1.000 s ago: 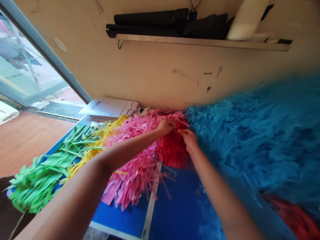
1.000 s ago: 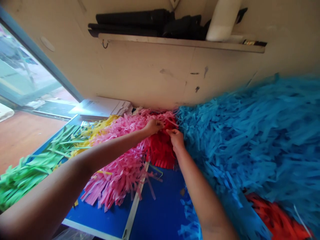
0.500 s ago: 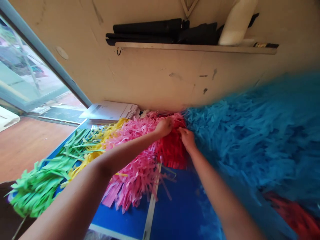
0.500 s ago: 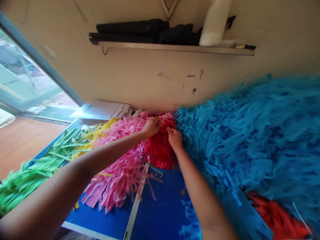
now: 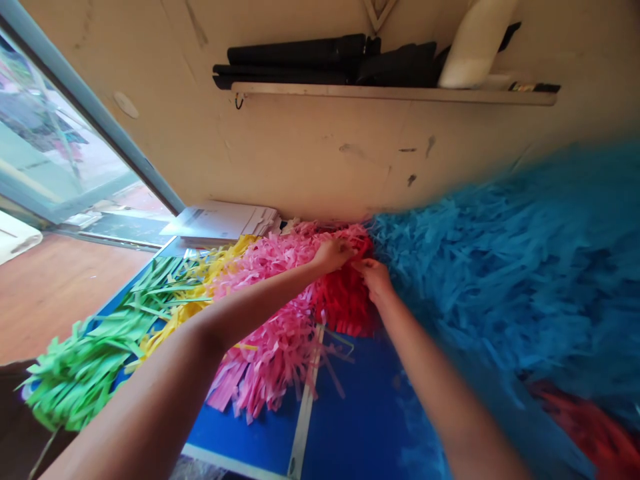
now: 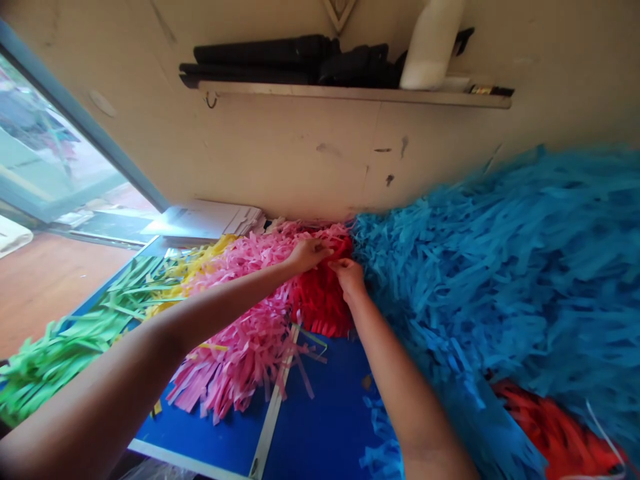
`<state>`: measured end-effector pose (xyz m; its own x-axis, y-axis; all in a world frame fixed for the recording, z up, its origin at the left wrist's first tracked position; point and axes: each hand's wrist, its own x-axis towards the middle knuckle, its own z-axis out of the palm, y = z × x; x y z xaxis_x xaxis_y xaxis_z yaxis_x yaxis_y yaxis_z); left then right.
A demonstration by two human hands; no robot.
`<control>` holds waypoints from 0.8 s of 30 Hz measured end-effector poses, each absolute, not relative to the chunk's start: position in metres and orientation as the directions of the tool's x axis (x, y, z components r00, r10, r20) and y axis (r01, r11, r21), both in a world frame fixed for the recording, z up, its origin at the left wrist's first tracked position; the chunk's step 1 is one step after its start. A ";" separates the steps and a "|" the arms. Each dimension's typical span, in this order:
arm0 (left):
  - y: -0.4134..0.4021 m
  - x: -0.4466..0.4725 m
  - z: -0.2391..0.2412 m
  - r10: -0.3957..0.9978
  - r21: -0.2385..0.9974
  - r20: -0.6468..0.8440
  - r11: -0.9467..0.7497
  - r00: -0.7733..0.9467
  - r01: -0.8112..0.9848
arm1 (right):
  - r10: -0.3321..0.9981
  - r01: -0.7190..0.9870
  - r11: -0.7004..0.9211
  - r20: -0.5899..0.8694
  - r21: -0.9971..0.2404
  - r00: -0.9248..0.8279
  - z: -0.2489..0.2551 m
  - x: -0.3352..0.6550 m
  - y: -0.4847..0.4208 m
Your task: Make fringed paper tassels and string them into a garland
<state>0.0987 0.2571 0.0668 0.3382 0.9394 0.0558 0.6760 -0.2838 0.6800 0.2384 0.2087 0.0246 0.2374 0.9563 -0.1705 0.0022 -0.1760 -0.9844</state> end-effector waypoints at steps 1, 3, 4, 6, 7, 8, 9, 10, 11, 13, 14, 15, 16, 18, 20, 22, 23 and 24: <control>0.257 0.099 0.066 0.937 0.677 0.040 -0.280 0.346 0.681 | 0.955 -0.008 -0.175 -0.172 -0.984 0.240 0.024 0.238 0.208; 0.259 0.098 0.067 0.936 0.667 0.009 -0.267 0.351 0.695 | 0.953 -0.011 -0.174 -0.171 -0.985 0.249 0.023 0.238 0.207; 0.260 0.097 0.067 0.939 0.659 -0.001 -0.258 0.345 0.706 | 0.951 -0.005 -0.176 -0.171 -0.984 0.258 0.022 0.239 0.206; 0.263 0.095 0.070 0.952 0.631 0.004 -0.241 0.307 0.738 | 0.943 0.019 -0.185 -0.172 -0.983 0.284 0.018 0.242 0.207; 0.264 0.093 0.072 0.960 0.610 0.022 -0.233 0.278 0.757 | 0.938 0.038 -0.192 -0.172 -0.981 0.302 0.015 0.245 0.207; 0.264 0.092 0.074 0.968 0.587 0.044 -0.225 0.246 0.778 | 0.932 0.061 -0.198 -0.169 -0.978 0.321 0.012 0.247 0.209; 0.264 0.091 0.076 0.973 0.564 0.069 -0.220 0.221 0.796 | 0.927 0.089 -0.204 -0.163 -0.975 0.338 0.009 0.248 0.210; 0.263 0.090 0.079 0.974 0.541 0.090 -0.224 0.209 0.810 | 0.924 0.123 -0.207 -0.152 -0.970 0.352 0.006 0.250 0.212; 0.261 0.090 0.081 0.971 0.521 0.105 -0.238 0.215 0.820 | 0.921 0.164 -0.209 -0.138 -0.964 0.363 0.003 0.251 0.213; 0.258 0.091 0.086 0.955 0.481 0.112 -0.295 0.276 0.825 | 0.921 0.266 -0.209 -0.099 -0.941 0.376 -0.002 0.254 0.215; 0.257 0.092 0.089 0.944 0.461 0.105 -0.325 0.312 0.826 | 0.923 0.325 -0.207 -0.074 -0.923 0.378 -0.002 0.255 0.215; 0.257 0.093 0.091 0.935 0.438 0.095 -0.346 0.340 0.830 | 0.925 0.389 -0.202 -0.045 -0.899 0.376 -0.002 0.257 0.213; 0.258 0.094 0.093 0.932 0.414 0.083 -0.355 0.354 0.838 | 0.928 0.455 -0.191 -0.009 -0.870 0.373 0.001 0.258 0.211; 0.261 0.096 0.097 0.939 0.363 0.063 -0.338 0.339 0.868 | 0.932 0.580 -0.144 0.087 -0.802 0.353 0.009 0.258 0.204; 0.265 0.098 0.100 0.949 0.318 0.056 -0.313 0.312 0.895 | 0.947 0.718 -0.028 0.211 -0.695 0.241 0.022 0.255 0.199; 0.267 0.100 0.100 0.952 0.280 0.048 -0.302 0.301 0.911 | 0.959 0.821 0.127 0.280 -0.557 0.042 0.033 0.247 0.197; 0.267 0.100 0.101 0.954 0.260 0.038 -0.296 0.297 0.919 | 0.958 0.849 0.197 0.282 -0.490 -0.060 0.038 0.244 0.198; 0.268 0.100 0.101 0.957 0.240 0.026 -0.286 0.288 0.928 | 0.953 0.865 0.252 0.268 -0.434 -0.143 0.041 0.240 0.199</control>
<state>0.1000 0.2681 0.1013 0.2883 0.9572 0.0257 0.9277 -0.2859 0.2400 0.2400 0.1994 0.0409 -0.1430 0.9526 0.2685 0.8649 0.2522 -0.4341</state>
